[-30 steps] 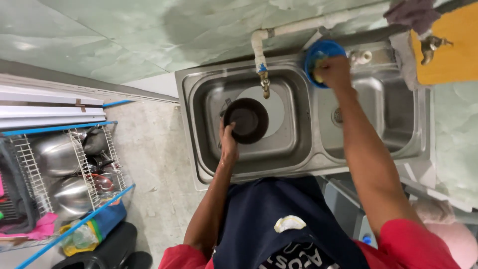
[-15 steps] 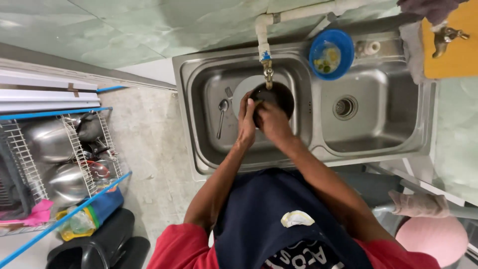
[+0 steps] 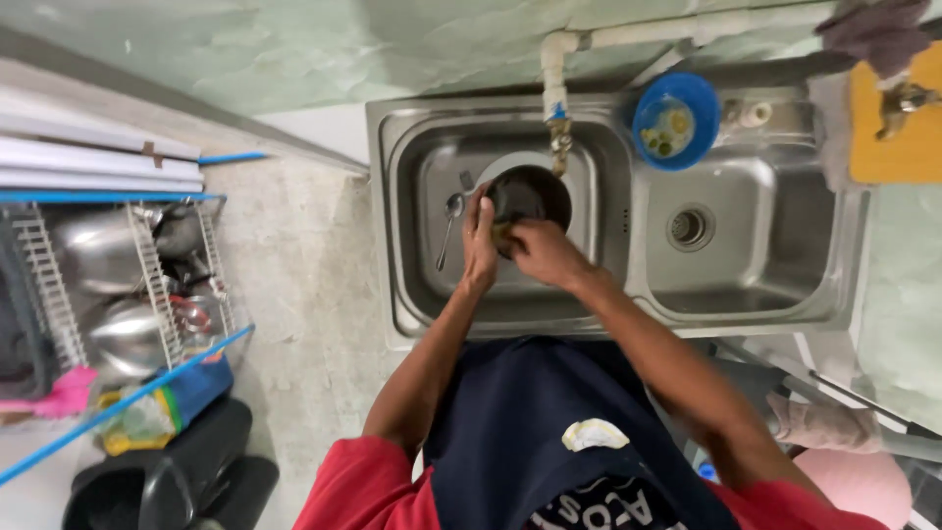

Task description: Chopping ingredients on a cutting board, mixing them in a bowl, and washing dishes in a sink.

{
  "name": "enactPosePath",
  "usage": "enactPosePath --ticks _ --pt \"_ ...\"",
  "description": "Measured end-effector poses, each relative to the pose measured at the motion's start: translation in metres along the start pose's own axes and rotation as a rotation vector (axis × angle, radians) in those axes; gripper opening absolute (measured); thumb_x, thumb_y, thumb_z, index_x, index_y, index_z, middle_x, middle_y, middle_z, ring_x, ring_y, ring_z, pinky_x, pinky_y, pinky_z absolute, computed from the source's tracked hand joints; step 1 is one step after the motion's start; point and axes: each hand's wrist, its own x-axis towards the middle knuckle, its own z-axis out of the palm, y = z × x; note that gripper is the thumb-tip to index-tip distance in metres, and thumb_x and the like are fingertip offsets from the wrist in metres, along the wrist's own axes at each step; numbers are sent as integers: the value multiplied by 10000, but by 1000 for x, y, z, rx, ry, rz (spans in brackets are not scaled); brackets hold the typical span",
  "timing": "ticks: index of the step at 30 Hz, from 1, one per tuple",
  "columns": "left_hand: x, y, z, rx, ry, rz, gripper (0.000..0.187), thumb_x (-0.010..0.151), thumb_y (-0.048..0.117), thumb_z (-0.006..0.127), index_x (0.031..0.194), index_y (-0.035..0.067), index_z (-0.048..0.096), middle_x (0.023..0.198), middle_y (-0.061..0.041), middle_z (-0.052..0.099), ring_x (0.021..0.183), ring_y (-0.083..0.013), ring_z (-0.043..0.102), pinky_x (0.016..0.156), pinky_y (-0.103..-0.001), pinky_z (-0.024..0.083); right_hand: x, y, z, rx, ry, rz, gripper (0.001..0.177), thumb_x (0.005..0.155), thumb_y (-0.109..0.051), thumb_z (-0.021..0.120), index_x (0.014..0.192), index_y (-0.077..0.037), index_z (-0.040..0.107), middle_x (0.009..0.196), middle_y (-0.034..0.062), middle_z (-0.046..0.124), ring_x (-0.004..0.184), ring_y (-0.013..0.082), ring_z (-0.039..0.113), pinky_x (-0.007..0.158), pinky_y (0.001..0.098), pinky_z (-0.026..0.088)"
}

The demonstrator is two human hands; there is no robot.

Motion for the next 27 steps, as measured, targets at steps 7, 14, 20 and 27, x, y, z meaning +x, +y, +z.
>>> enactPosePath --ticks 7,14,20,27 --pt "-5 10 2 61 44 186 583 1100 439 472 1481 1 520 1487 -170 560 1400 -284 498 1199 -392 358 -28 -38 5 -240 24 -112 450 802 -129 703 1209 56 653 1312 219 567 1205 409 542 1018 529 433" --pt "15 61 -23 136 -12 113 570 1052 403 568 1427 -26 595 1392 -192 663 1316 -277 591 1141 -372 419 -31 13 3 -626 118 -411 522 795 -113 673 1295 39 654 1390 178 586 1322 332 540 1090 472 434" --pt "-2 94 -20 369 -352 -83 718 920 398 704 1489 2 513 1375 -192 656 1291 -256 612 1102 -370 464 -32 24 -7 -705 113 -599 390 846 -67 648 1227 8 691 1276 153 672 1237 304 611 1076 454 484" --pt "-32 19 5 4 79 299 690 975 100 550 1608 9 289 1585 -205 425 1491 -317 404 1245 -378 301 -39 -2 24 -459 291 -490 345 871 -19 667 1199 84 690 1220 205 679 1168 341 646 968 469 535"
